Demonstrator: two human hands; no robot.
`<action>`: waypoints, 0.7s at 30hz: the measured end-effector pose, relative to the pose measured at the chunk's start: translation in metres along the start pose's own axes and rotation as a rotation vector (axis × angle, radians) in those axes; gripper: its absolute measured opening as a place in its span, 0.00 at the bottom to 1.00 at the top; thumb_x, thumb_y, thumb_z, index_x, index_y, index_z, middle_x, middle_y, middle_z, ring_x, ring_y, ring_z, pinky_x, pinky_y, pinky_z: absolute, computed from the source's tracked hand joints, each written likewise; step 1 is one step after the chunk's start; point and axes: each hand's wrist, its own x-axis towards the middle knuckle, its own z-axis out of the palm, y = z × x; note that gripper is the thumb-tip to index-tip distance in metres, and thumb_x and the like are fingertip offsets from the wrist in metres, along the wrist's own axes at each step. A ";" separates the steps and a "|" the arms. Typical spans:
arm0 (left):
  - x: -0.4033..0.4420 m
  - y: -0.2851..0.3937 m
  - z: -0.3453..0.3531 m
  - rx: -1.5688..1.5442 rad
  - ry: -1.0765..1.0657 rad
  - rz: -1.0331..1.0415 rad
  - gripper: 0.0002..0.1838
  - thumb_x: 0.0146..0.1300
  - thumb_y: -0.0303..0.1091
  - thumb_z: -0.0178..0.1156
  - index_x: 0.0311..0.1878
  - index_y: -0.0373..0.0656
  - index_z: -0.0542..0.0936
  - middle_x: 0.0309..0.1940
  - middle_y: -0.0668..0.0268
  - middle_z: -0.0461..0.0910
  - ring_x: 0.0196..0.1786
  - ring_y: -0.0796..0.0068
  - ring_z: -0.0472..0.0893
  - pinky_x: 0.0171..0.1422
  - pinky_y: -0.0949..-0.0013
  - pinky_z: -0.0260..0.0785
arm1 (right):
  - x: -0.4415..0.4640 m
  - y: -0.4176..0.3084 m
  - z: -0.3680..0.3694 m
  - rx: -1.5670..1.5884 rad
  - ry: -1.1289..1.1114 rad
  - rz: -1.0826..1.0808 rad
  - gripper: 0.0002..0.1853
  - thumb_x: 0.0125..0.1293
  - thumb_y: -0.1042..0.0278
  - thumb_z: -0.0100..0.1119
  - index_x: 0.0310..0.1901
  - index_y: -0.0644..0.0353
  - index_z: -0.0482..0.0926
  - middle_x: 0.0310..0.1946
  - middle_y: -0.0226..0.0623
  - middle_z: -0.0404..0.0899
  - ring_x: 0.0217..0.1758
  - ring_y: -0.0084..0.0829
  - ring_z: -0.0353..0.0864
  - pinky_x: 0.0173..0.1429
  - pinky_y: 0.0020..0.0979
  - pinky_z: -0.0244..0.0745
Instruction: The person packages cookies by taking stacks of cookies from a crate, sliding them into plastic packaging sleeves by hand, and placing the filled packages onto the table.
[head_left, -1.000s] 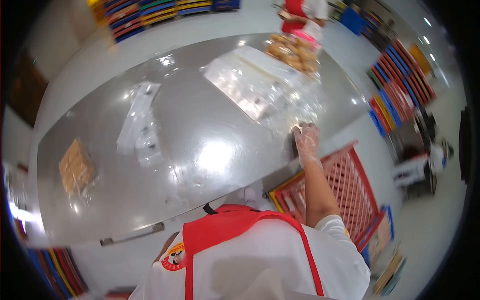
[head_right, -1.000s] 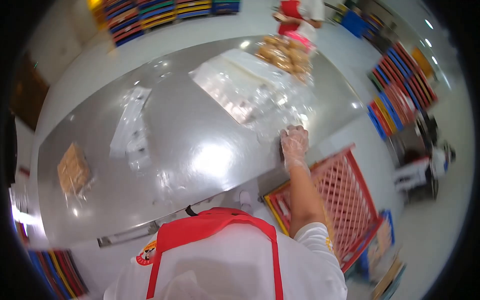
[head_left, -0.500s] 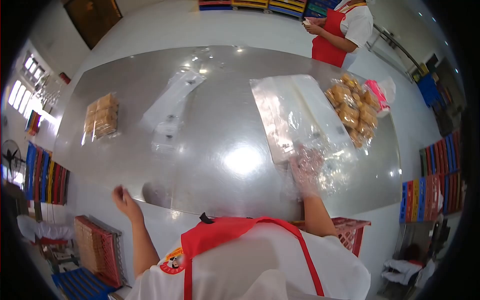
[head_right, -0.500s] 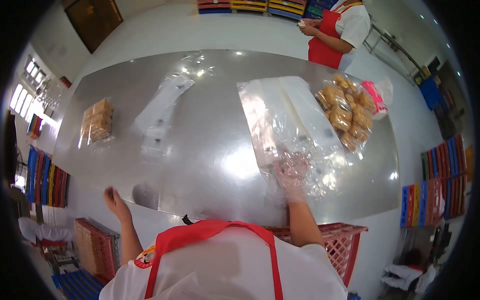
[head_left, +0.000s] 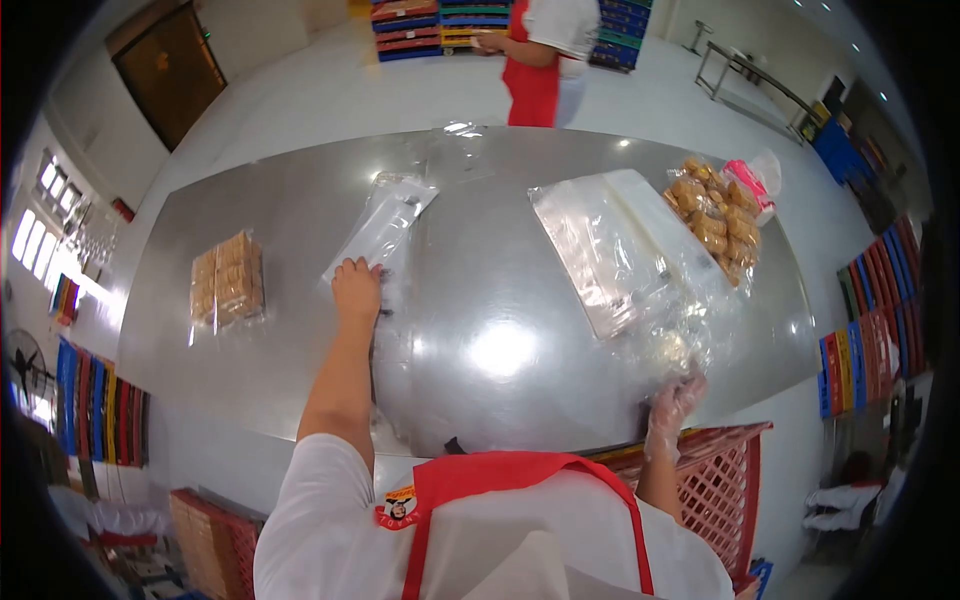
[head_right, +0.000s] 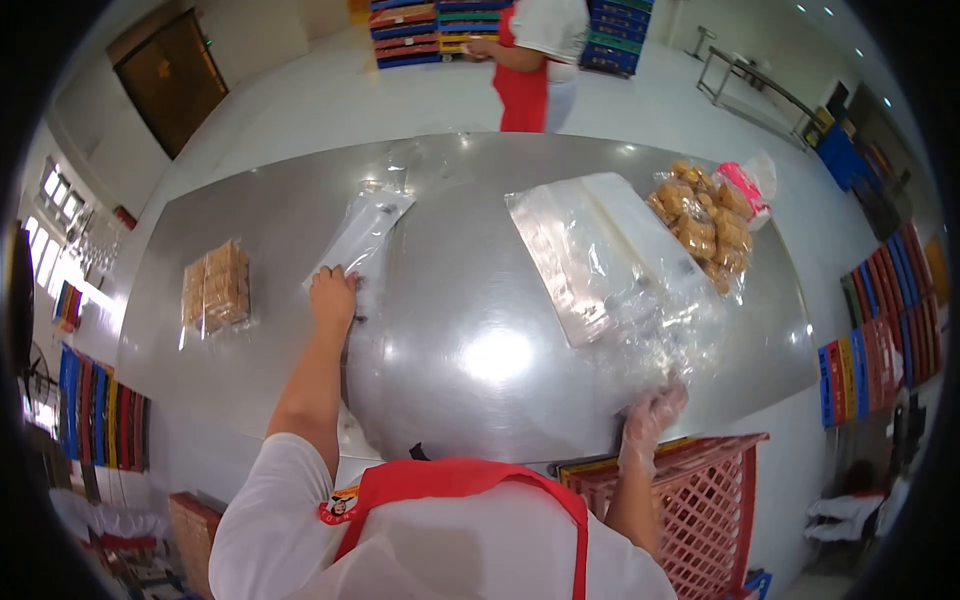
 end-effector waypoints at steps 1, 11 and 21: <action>0.002 -0.003 -0.001 0.018 -0.039 0.054 0.20 0.68 0.43 0.59 0.53 0.37 0.78 0.49 0.52 0.78 0.57 0.51 0.76 0.61 0.51 0.70 | -0.017 -0.006 -0.007 0.016 0.052 0.031 0.27 0.65 0.77 0.57 0.67 0.66 0.67 0.62 0.44 0.65 0.55 0.36 0.69 0.61 0.36 0.69; -0.005 -0.018 -0.061 -0.207 -0.009 0.226 0.11 0.69 0.35 0.55 0.40 0.36 0.81 0.37 0.55 0.85 0.38 0.52 0.84 0.45 0.52 0.75 | -0.094 -0.142 -0.005 -0.121 -0.020 -0.313 0.21 0.67 0.65 0.58 0.58 0.66 0.76 0.52 0.52 0.74 0.56 0.46 0.75 0.60 0.42 0.72; -0.143 0.065 -0.165 -1.173 -0.664 0.320 0.08 0.65 0.31 0.66 0.36 0.36 0.81 0.25 0.70 0.79 0.28 0.83 0.78 0.32 0.76 0.70 | -0.091 -0.265 0.074 1.136 -0.950 0.382 0.20 0.69 0.50 0.63 0.46 0.62 0.82 0.30 0.29 0.76 0.29 0.19 0.70 0.32 0.21 0.65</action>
